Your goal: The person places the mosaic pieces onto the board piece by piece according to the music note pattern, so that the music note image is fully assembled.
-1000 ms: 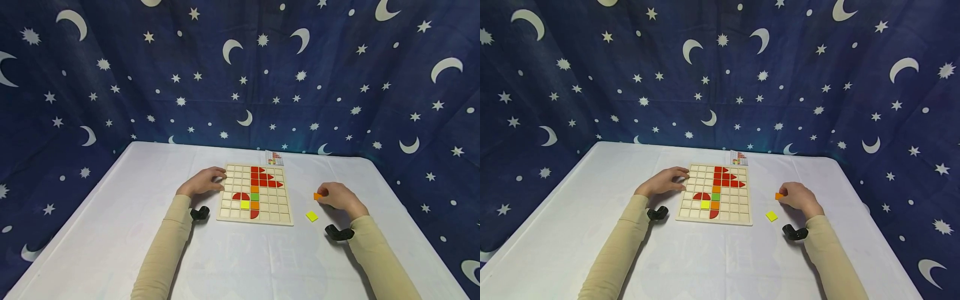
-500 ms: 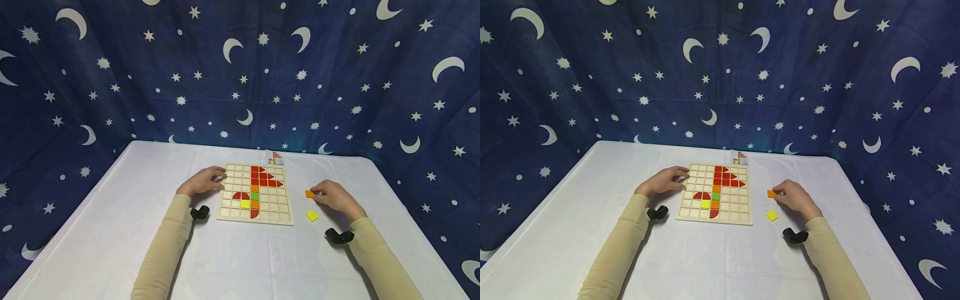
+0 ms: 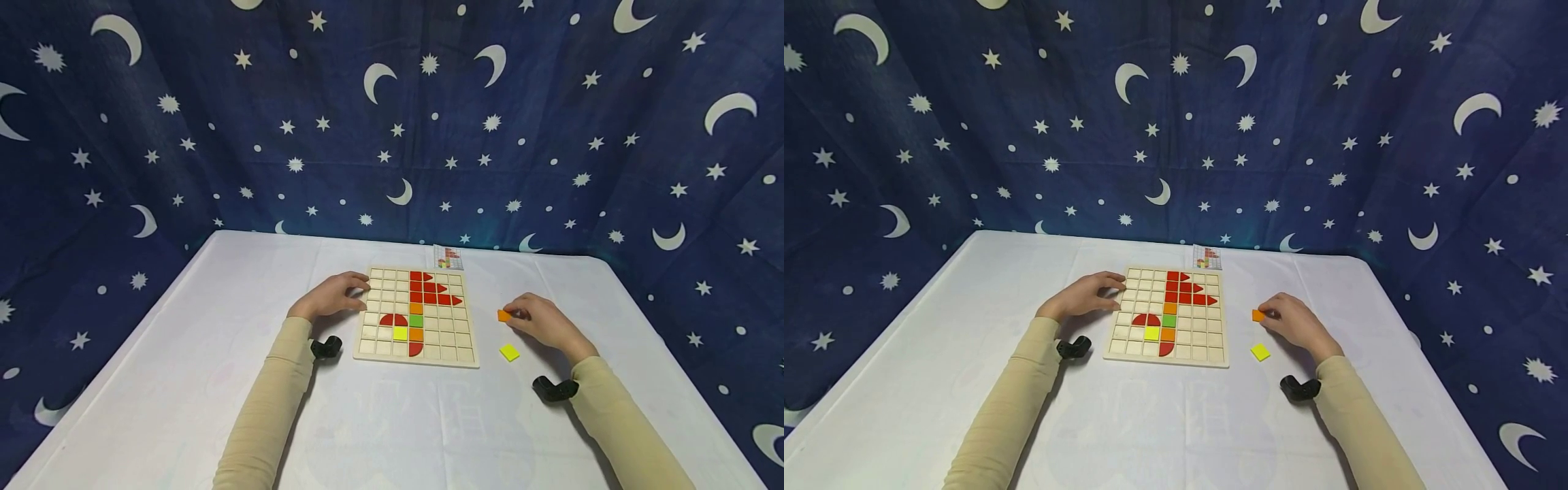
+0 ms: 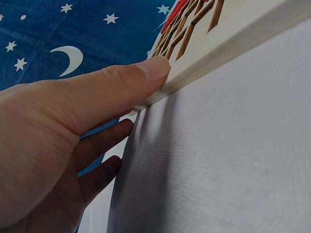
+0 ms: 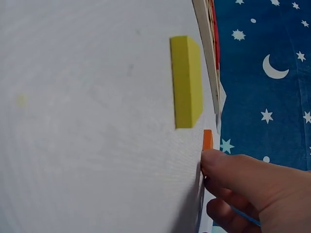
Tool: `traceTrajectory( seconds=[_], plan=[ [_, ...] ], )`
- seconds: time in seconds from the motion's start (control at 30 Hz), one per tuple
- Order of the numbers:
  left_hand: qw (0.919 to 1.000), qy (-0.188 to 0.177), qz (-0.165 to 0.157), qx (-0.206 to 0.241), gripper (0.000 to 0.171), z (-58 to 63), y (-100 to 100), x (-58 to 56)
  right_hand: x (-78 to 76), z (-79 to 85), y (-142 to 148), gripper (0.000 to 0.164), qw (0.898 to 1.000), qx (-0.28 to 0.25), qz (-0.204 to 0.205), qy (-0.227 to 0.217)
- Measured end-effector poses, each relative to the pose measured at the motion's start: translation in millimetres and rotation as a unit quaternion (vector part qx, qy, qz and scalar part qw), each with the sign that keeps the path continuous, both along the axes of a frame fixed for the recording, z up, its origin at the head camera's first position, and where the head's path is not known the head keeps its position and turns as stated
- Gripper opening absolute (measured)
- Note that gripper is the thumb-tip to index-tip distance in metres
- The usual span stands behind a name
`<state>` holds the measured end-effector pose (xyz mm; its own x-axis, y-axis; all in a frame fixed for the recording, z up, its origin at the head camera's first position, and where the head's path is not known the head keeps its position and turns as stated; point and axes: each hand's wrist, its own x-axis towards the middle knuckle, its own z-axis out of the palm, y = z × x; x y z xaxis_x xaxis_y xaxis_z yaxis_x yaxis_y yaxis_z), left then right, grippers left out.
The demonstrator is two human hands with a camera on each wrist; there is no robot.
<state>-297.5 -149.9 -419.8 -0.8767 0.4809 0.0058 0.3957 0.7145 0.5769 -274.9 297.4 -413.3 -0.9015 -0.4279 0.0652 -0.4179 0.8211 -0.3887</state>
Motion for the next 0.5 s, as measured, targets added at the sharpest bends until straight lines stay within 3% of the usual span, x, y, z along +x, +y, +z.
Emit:
traceTrajectory(
  seconds=[0.27,0.5],
  plan=[
    [0.9999,0.000,-0.005,0.010,0.047,0.1,0,1.2,-1.9,4.4,-7,0.026,1.000,-0.001,-0.005,0.002],
    [1.0000,0.002,0.000,0.007,0.047,2.0,1,4.0,-2.8,15.0,-37,0.027,1.000,-0.022,0.013,0.009]
  ],
)
